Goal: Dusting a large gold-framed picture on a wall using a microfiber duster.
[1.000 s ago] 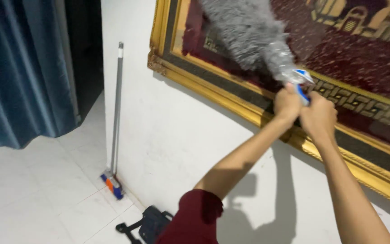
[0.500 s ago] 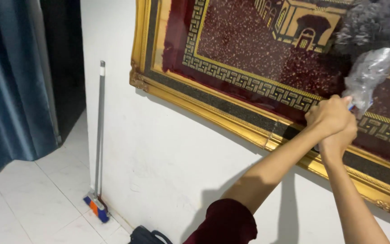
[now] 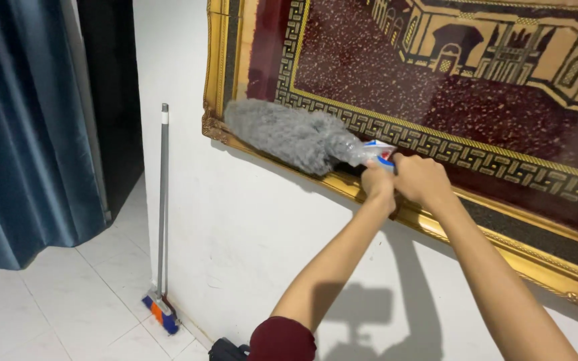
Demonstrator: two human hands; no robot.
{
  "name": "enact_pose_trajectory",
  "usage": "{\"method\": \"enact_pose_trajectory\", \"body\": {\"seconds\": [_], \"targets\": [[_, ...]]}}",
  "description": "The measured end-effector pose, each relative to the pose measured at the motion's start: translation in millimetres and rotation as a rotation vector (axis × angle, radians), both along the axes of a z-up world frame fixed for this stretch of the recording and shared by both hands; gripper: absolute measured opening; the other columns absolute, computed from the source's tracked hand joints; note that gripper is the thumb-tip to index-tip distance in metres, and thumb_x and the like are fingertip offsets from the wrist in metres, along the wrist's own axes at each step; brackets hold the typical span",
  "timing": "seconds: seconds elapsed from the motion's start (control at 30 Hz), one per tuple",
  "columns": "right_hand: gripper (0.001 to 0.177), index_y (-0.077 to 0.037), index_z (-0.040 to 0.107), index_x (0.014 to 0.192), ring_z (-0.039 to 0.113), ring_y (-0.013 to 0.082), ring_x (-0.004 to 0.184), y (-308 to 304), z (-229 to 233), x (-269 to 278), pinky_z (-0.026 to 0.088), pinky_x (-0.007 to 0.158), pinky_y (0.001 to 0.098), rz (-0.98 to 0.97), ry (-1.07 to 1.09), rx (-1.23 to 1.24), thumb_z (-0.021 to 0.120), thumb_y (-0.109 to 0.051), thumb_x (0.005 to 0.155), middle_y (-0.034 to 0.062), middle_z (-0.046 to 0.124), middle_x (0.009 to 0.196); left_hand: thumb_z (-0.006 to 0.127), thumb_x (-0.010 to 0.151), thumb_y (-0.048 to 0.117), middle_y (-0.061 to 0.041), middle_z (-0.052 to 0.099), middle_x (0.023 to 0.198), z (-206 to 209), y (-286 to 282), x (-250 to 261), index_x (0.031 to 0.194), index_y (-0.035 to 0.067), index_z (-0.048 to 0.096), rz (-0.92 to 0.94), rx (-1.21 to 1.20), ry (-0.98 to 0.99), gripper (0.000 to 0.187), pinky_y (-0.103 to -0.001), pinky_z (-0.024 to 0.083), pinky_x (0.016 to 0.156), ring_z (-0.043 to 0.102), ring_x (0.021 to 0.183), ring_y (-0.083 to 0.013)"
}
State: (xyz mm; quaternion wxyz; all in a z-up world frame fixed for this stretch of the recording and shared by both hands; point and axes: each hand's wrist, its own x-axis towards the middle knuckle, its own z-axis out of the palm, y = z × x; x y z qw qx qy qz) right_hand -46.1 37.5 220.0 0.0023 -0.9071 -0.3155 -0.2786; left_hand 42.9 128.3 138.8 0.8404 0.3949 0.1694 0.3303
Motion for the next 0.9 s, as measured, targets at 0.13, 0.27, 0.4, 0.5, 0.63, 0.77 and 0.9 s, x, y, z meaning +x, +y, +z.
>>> {"method": "enact_pose_trajectory", "body": {"seconds": [0.13, 0.27, 0.4, 0.5, 0.63, 0.77, 0.9], "targets": [[0.036, -0.004, 0.067, 0.115, 0.070, 0.0484, 0.099, 1, 31, -15, 0.055, 0.088, 0.0585, 0.032, -0.088, 0.100, 0.058, -0.028, 0.091, 0.0302, 0.072, 0.105, 0.037, 0.107, 0.043, -0.025, 0.074, 0.106, 33, 16, 35, 0.105, -0.010, 0.069, 0.047, 0.186, -0.119, 0.062, -0.049, 0.053, 0.083, 0.070, 0.097, -0.0358], [0.037, -0.001, 0.067, 0.118, 0.068, 0.0526, 0.098, -20, 79, -19, 0.053, 0.087, 0.0601, -0.005, -0.157, 0.283, 0.058, -0.028, 0.094, 0.0341, 0.070, 0.105, 0.041, 0.107, 0.046, -0.026, 0.072, 0.102, 127, 4, 50, 0.105, -0.013, 0.070, 0.063, 0.422, -0.168, 0.066, -0.049, 0.052, 0.080, 0.070, 0.095, -0.0366], [0.039, 0.002, 0.068, 0.114, 0.065, 0.0537, 0.101, -46, 119, -28, 0.051, 0.088, 0.0597, 0.015, -0.237, 0.675, 0.062, -0.033, 0.098, 0.0354, 0.068, 0.106, 0.045, 0.104, 0.048, -0.029, 0.075, 0.098, 217, -37, 36, 0.102, -0.014, 0.072, -0.188, 0.587, -0.433, 0.067, -0.050, 0.054, 0.073, 0.072, 0.088, -0.0365], [0.040, 0.002, 0.067, 0.111, 0.067, 0.0497, 0.101, -62, 134, -17, 0.051, 0.086, 0.0570, 0.089, -0.266, 0.956, 0.061, -0.036, 0.102, 0.0326, 0.069, 0.104, 0.048, 0.101, 0.051, -0.029, 0.077, 0.098, 258, -77, 31, 0.103, -0.014, 0.075, -0.176, 0.787, -0.460, 0.070, -0.046, 0.054, 0.074, 0.072, 0.089, -0.0336], [0.038, 0.003, 0.062, 0.109, 0.072, 0.0440, 0.095, -83, 138, 13, 0.053, 0.080, 0.0537, 0.176, -0.247, 1.183, 0.057, -0.034, 0.103, 0.0292, 0.071, 0.101, 0.055, 0.095, 0.056, -0.032, 0.078, 0.100, 272, -118, 67, 0.100, -0.018, 0.076, -0.301, 0.864, -0.460, 0.077, -0.045, 0.056, 0.075, 0.076, 0.089, -0.0332], [0.037, 0.006, 0.062, 0.109, 0.071, 0.0469, 0.096, -86, 136, 35, 0.053, 0.080, 0.0555, 0.184, -0.320, 1.066, 0.056, -0.031, 0.107, 0.0326, 0.070, 0.100, 0.053, 0.101, 0.055, -0.031, 0.076, 0.100, 254, -111, 57, 0.103, -0.019, 0.072, -0.321, 0.784, -0.489, 0.077, -0.044, 0.056, 0.079, 0.075, 0.092, -0.0319], [0.039, 0.005, 0.061, 0.119, 0.068, 0.0526, 0.096, -61, 129, 34, 0.052, 0.083, 0.0598, 0.133, -0.306, 0.736, 0.052, -0.030, 0.105, 0.0367, 0.069, 0.099, 0.043, 0.106, 0.056, -0.017, 0.071, 0.102, 217, -70, 72, 0.112, -0.010, 0.067, -0.466, 0.410, -0.587, 0.070, -0.042, 0.054, 0.076, 0.067, 0.088, -0.0234]]}}
